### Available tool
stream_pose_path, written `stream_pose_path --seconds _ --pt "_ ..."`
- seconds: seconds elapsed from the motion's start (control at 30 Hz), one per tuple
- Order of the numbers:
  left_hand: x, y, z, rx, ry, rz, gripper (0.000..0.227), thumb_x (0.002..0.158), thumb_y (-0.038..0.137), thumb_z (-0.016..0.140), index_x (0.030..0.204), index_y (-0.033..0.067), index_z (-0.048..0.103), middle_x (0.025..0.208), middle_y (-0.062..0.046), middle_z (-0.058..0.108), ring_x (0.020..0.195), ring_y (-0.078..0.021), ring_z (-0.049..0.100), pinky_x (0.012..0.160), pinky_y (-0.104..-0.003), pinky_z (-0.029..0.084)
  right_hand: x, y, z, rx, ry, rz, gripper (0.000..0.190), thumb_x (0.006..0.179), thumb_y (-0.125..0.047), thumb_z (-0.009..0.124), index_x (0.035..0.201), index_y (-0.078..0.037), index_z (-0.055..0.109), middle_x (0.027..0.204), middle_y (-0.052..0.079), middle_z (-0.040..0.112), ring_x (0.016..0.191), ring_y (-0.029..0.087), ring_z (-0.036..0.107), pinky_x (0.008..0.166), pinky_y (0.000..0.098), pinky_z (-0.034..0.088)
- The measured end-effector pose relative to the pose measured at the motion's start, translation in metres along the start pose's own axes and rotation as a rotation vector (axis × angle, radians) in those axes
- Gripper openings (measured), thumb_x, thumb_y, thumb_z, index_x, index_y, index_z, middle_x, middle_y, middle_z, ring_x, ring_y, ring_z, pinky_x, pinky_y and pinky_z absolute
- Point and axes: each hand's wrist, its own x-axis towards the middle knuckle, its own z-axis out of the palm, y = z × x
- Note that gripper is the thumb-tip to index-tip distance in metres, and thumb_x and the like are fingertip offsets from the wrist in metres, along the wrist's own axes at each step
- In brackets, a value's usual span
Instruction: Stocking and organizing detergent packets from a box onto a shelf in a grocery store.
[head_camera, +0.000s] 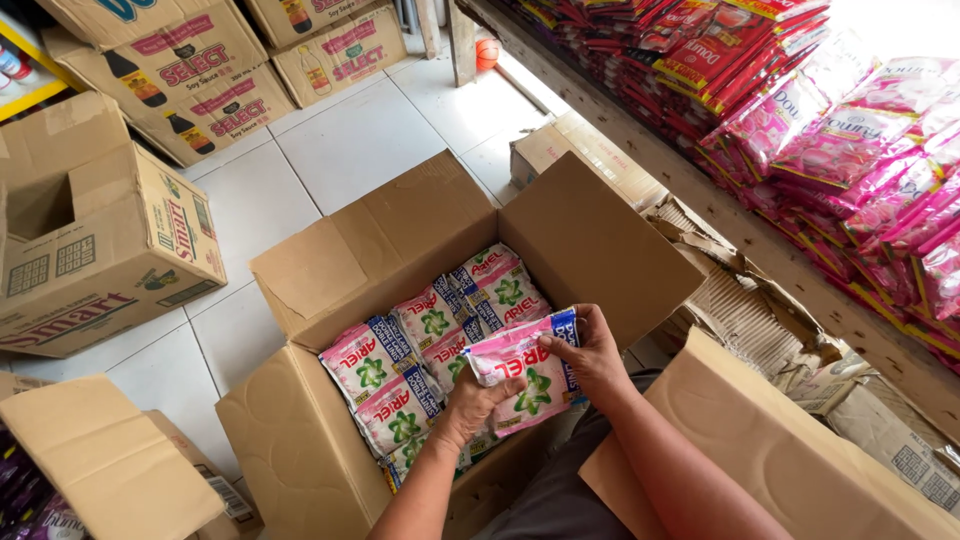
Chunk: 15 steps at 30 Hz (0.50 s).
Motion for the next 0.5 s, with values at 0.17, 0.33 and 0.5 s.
stream_pose_path --seconds 0.17,0.33,0.5 --pt "0.005 -0.002 0.001 -0.153 0.058 -0.056 0.052 0.082 0.041 0.081 0.121 0.0083 0.070 0.113 -0.013 0.078 0.108 -0.0229 0.075 0.099 -0.036 0.058 -0.002 -0.008 -0.002 -0.077 0.005 0.022 0.049 0.087 -0.018 0.079 0.125 -0.003 0.052 0.106 0.006 0.068 0.095 0.012 0.065 0.084 0.0303 0.056" --pt "0.013 0.028 -0.008 -0.469 0.037 -0.041 0.049 0.086 0.028 0.085 0.121 -0.0019 0.068 0.105 -0.011 0.074 0.096 -0.0227 0.072 0.088 -0.039 0.059 -0.002 -0.004 -0.009 0.328 -0.186 0.398 0.070 0.090 -0.052 0.063 0.139 -0.003 0.055 0.120 0.012 0.074 0.102 0.021 0.072 0.092 0.0372 0.057" --pt "0.019 0.070 -0.007 -0.493 0.058 -0.120 0.045 0.083 0.029 0.080 0.115 -0.0001 0.069 0.102 -0.011 0.078 0.091 -0.0226 0.074 0.083 -0.039 0.060 -0.005 0.004 -0.018 0.458 -0.295 0.448 0.076 0.083 -0.051 0.071 0.139 -0.003 0.054 0.123 0.014 0.072 0.106 0.025 0.071 0.097 0.0404 0.054"
